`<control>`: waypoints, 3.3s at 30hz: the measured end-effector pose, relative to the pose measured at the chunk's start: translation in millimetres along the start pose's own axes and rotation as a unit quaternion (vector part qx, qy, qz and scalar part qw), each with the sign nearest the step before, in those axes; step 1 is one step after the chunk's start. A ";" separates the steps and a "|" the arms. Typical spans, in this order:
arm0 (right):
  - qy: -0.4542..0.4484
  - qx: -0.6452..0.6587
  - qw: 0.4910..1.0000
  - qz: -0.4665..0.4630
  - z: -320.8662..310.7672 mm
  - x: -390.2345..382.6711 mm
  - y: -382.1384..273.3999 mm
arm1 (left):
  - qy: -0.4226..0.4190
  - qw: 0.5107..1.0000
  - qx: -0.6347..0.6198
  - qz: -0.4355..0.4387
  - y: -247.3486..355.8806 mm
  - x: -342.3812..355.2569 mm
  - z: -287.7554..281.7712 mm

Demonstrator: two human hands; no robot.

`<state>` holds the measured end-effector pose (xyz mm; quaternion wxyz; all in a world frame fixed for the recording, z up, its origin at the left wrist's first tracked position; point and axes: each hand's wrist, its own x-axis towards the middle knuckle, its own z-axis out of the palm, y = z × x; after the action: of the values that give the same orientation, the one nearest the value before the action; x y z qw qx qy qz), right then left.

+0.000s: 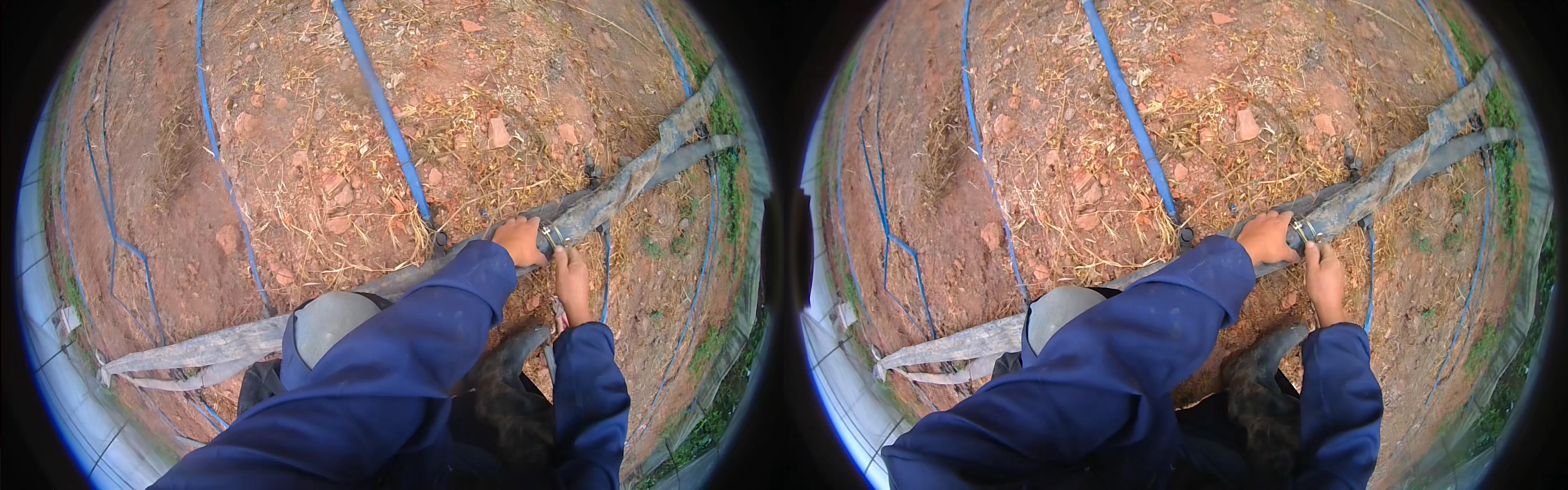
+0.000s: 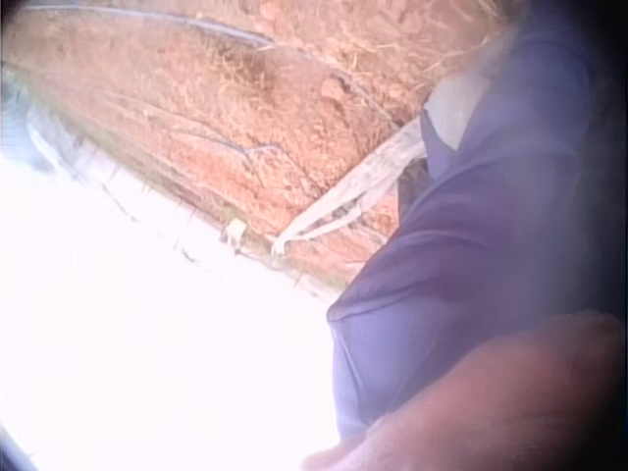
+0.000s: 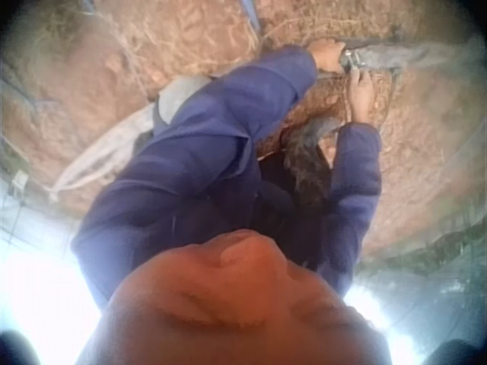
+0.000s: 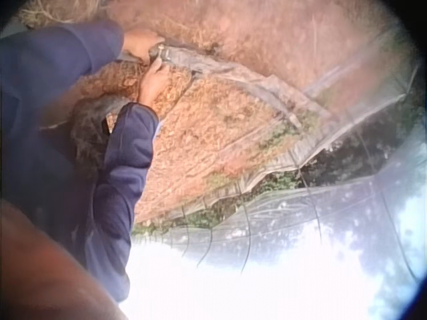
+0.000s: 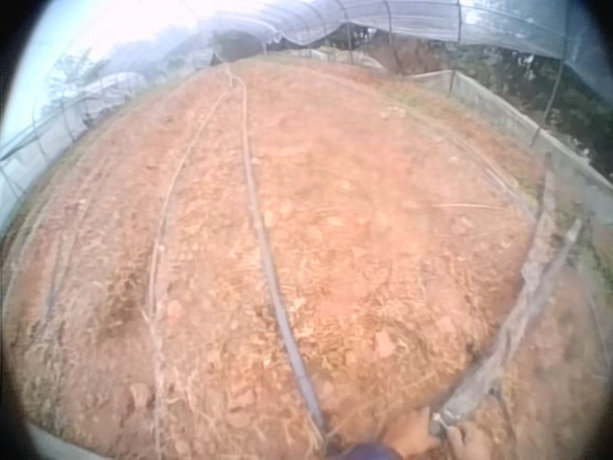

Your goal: The person kneels on the ground and uses a tool to tighten a metal clamp around a black pipe. A dog and a puppy are visible nearby. The person continues to adjust the clamp to secure the pipe.

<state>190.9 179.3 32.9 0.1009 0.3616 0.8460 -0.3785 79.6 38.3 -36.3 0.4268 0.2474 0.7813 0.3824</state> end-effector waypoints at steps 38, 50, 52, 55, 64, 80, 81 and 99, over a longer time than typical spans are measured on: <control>0.042 -0.156 0.985 -0.057 3.4 -9.2 1.3 | -0.017 1.000 0.001 -0.024 3.9 -0.5 -2.2; 0.002 -0.424 0.796 -0.432 -36.6 23.0 -9.4 | -0.016 0.999 0.004 -0.029 0.8 2.7 -2.7; 0.054 -0.342 0.857 -0.381 -17.6 20.3 3.6 | -0.021 0.999 0.001 -0.027 0.7 3.1 -3.0; -0.124 0.380 0.891 0.215 5.4 13.2 20.1 | -0.026 0.999 0.002 -0.029 2.1 3.1 -3.7; 0.085 -0.333 0.891 -0.297 -23.8 -1.3 -11.4 | -0.020 0.999 -0.003 -0.032 6.0 -1.7 -6.1; -0.123 0.124 0.981 0.089 -3.0 22.1 19.7 | -0.016 1.000 -0.003 -0.023 0.1 1.9 1.7; -0.110 0.112 0.984 0.078 0.6 21.8 20.3 | -0.013 1.000 0.001 -0.023 -0.4 2.3 3.1; -0.062 -0.100 0.991 -0.056 -12.6 15.0 -3.0 | -0.024 0.999 -0.009 -0.021 0.5 4.5 -2.2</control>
<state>179.3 194.9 36.6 0.1677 0.2779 0.8907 -0.3184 75.5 40.9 -37.3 0.4555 0.2359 0.7725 0.3744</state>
